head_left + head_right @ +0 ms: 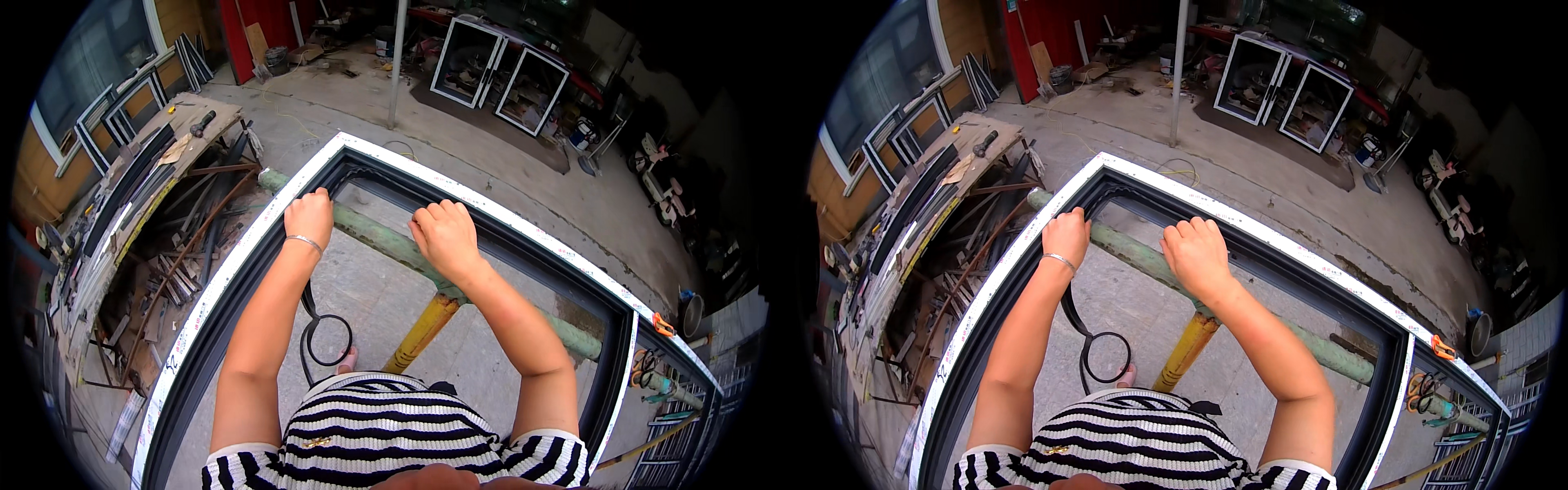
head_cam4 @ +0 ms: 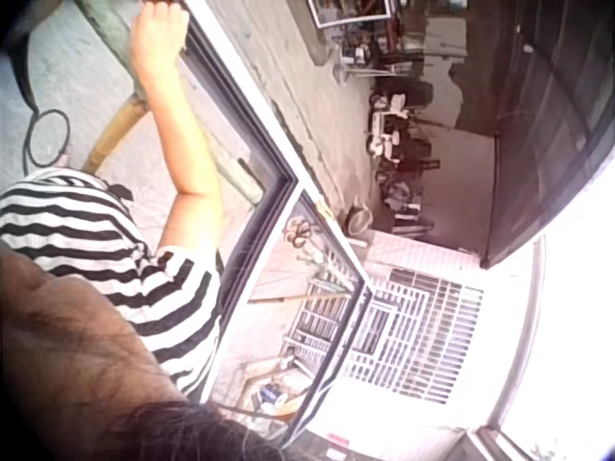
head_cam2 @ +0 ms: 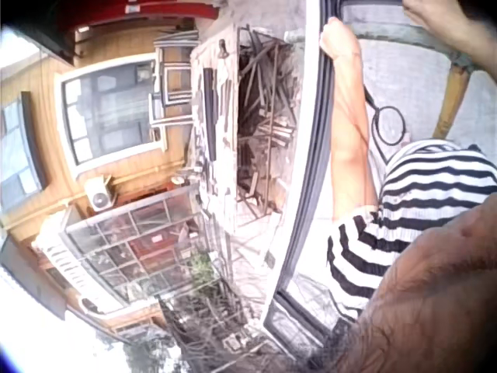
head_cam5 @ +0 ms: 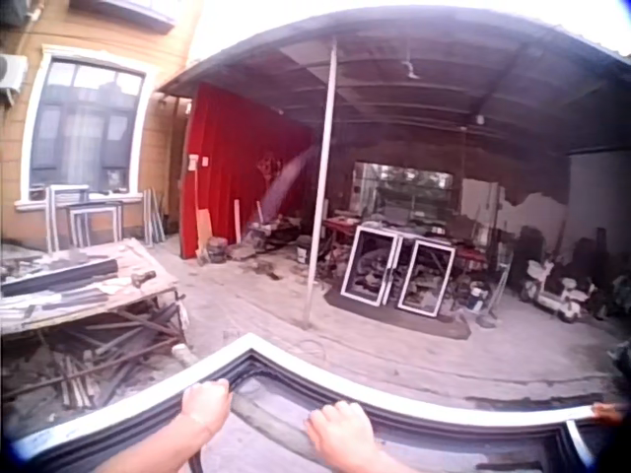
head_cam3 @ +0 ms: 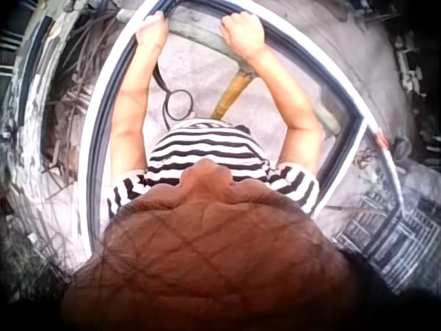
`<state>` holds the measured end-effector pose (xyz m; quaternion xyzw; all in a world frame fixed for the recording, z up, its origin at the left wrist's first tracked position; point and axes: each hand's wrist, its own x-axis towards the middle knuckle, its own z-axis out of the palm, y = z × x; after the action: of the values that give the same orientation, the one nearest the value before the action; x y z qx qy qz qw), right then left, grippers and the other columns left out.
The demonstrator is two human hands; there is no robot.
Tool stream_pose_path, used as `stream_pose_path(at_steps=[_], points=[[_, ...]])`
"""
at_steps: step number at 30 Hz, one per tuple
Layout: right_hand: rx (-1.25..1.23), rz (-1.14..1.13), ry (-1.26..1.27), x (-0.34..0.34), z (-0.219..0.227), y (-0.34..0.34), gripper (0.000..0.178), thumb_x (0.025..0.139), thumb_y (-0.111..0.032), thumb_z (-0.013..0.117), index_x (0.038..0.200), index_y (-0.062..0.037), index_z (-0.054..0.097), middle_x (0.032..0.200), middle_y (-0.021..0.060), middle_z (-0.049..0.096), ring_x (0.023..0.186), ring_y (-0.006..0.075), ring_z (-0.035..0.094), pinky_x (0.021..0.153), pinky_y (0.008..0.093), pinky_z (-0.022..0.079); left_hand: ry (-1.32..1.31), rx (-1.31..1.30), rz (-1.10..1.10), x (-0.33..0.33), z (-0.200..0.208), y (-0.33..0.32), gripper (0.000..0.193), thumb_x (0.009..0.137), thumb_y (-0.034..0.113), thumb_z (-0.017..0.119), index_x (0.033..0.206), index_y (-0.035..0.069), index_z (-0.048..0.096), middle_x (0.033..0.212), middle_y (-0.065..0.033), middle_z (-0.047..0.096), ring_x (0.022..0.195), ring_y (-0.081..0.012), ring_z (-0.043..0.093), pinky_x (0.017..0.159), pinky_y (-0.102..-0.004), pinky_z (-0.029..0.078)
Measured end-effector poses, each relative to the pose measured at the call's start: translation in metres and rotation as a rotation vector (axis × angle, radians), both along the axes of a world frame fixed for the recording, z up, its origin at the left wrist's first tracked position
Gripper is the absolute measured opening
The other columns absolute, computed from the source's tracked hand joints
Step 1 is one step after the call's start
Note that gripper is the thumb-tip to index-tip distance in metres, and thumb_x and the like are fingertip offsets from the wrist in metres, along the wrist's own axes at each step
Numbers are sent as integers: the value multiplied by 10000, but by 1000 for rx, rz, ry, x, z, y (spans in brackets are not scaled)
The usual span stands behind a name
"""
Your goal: The person installs a black rubber seal strip around a white window frame structure, pressing it into the groove by hand and then cutting it with scissors.
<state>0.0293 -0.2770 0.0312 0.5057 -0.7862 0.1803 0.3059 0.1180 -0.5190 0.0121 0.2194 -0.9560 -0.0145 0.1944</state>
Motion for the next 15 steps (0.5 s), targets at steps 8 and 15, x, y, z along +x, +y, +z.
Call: stream_pose_path(at_steps=[8, 15], points=[[-23, 51, 75, -20, 9, -55, 225, 790, -228, 765, 910, -97, 626, 907, 62, 586, 933, 263, 537, 801, 399, 428, -33, 16, 48, -35, -1, -5, 207, 933, 230, 650, 927, 24, 653, 886, -203, 723, 847, -393, 716, 777, -495, 565], [123, -40, -145, -73, 24, -100, 627, 705, -355, 867, 1177, -43, 597, 1084, 123, 642, 1057, 314, 604, 887, 413, 488, 53, -40, 56, -50, -7, 2, 124, 910, 85, 550, 869, 24, 651, 798, -174, 737, 747, -324, 745, 663, -426, 603]])
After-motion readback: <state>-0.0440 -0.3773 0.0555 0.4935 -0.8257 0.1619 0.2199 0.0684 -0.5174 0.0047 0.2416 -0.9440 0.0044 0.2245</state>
